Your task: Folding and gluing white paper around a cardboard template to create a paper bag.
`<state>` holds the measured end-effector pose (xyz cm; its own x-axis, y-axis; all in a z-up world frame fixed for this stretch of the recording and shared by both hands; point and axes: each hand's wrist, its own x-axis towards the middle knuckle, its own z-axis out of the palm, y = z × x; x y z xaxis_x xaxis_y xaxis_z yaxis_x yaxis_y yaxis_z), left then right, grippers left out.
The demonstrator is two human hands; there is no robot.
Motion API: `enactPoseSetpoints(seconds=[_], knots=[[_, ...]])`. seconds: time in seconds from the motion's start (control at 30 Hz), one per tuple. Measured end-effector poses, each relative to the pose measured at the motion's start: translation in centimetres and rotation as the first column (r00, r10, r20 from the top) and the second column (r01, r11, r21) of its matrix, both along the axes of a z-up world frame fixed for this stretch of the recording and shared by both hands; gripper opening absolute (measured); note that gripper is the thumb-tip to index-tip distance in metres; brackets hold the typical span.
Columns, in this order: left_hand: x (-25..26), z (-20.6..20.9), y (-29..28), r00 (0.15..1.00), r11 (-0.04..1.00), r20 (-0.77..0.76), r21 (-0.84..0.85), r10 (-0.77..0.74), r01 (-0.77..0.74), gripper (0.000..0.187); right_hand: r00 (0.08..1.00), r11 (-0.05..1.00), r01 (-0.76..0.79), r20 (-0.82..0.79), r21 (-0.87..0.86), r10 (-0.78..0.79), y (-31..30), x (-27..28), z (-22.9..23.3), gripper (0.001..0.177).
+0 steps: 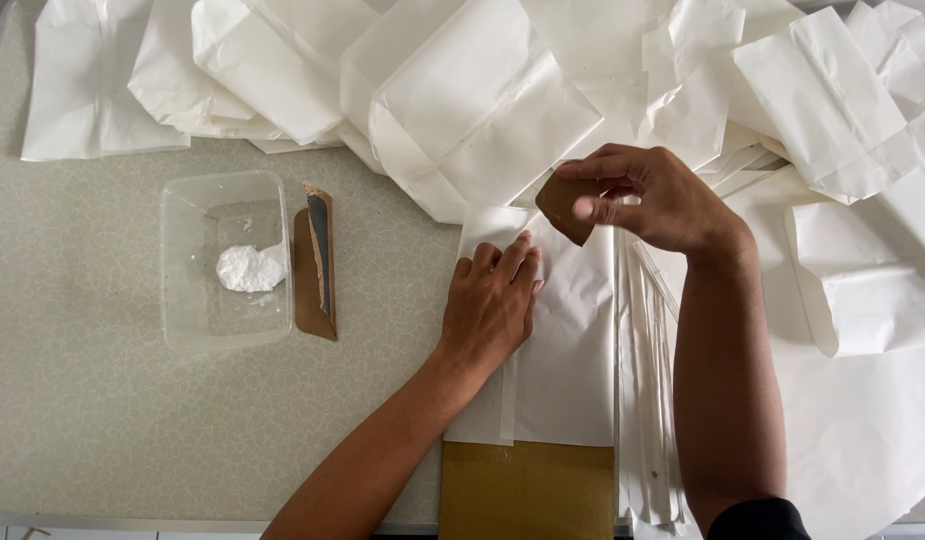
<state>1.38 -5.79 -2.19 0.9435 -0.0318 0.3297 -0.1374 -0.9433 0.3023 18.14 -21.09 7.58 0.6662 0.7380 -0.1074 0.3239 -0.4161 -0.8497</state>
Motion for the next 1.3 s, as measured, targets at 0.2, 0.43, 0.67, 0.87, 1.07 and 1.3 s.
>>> enactPoseSetpoints(seconds=[0.2,0.43,0.67,0.87,1.07,1.3], knots=[[-0.2,-0.4,-0.5,1.0,1.0,0.01,0.017,0.001,-0.001,0.036,0.98,0.996,0.085,0.176,0.025,-0.088,1.1,0.0,-0.9,0.042],[-0.9,0.5,-0.9,0.997,0.999,-0.08,0.034,-0.005,0.008,0.046,0.963,0.999,0.007,0.269,0.032,-0.015,2.7,-1.5,-0.7,0.026],[-1.1,0.6,-1.0,0.991,0.999,-0.133,0.026,-0.02,0.024,0.05,0.968,0.997,-0.062,0.246,0.04,0.05,3.8,-2.1,-1.2,0.022],[-1.2,-0.1,-1.3,1.0,0.999,-0.007,0.042,0.01,-0.009,0.048,0.953,0.995,-0.098,0.287,-0.001,0.094,4.3,-1.6,-3.2,0.019],[-1.1,0.0,-1.0,0.994,0.999,0.101,0.004,0.033,-0.033,0.044,0.947,0.99,-0.094,0.296,-0.107,0.122,5.0,-1.1,-4.8,0.022],[-1.1,0.0,-1.0,0.992,0.999,0.123,-0.034,0.03,-0.026,0.043,0.911,0.982,-0.021,0.4,-0.189,0.097,5.5,-1.2,-4.8,0.022]])
